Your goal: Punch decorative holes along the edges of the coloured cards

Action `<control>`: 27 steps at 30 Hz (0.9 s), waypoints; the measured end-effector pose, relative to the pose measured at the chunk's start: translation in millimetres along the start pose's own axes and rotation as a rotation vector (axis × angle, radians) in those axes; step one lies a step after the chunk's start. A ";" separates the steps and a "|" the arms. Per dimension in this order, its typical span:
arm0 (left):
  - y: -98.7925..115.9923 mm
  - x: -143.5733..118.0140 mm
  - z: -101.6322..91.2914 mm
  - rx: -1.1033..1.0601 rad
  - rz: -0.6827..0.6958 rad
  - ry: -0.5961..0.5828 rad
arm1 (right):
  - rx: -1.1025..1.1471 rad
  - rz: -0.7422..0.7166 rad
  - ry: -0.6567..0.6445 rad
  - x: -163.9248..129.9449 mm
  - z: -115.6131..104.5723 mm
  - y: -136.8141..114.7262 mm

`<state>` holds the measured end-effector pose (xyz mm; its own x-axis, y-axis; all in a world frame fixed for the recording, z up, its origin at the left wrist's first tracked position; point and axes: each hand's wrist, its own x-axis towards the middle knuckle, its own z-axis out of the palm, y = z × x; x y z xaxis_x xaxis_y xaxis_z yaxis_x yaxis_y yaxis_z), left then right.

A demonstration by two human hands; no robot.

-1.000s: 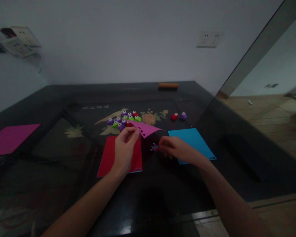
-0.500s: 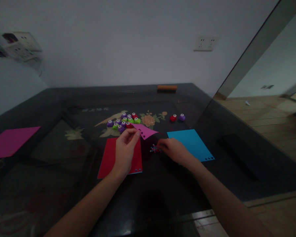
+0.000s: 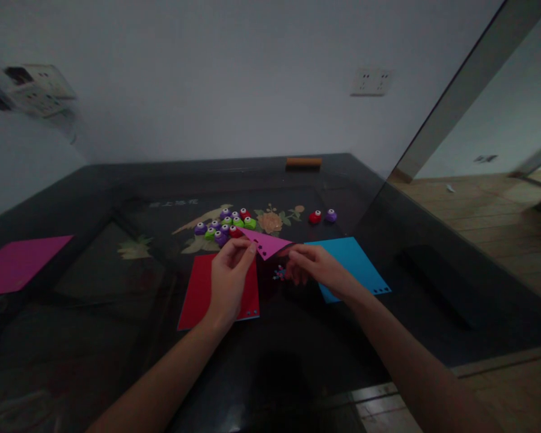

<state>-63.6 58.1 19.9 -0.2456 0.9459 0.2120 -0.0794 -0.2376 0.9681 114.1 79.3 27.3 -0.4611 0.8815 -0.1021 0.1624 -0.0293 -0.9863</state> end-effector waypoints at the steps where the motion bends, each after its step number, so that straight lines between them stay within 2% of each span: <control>1: 0.2 -1.1 0.4 -0.004 0.010 -0.009 | 0.081 0.007 -0.002 -0.7 1.3 0.1; 5: -0.7 -6.6 2.8 0.004 0.029 -0.051 | 0.384 0.055 0.048 0.7 5.0 2.7; 9: -2.1 -13.6 6.4 0.008 0.030 -0.130 | 0.581 0.038 0.222 4.8 3.8 2.7; 16: -3.2 -22.5 13.0 -0.047 -0.067 -0.346 | 0.700 -0.036 0.376 2.3 -0.4 -5.3; 22: -8.6 -22.6 14.4 -0.087 -0.181 -0.409 | 0.821 -0.122 0.438 1.2 -4.7 -8.6; 27: -9.5 -22.2 16.4 -0.080 -0.240 -0.374 | 0.794 -0.124 0.434 -0.2 -2.2 -9.6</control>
<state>-41.5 43.0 8.2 0.1541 0.9876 0.0310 -0.1692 -0.0046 0.9856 114.5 80.5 37.0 -0.0409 0.9951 -0.0905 -0.5886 -0.0972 -0.8025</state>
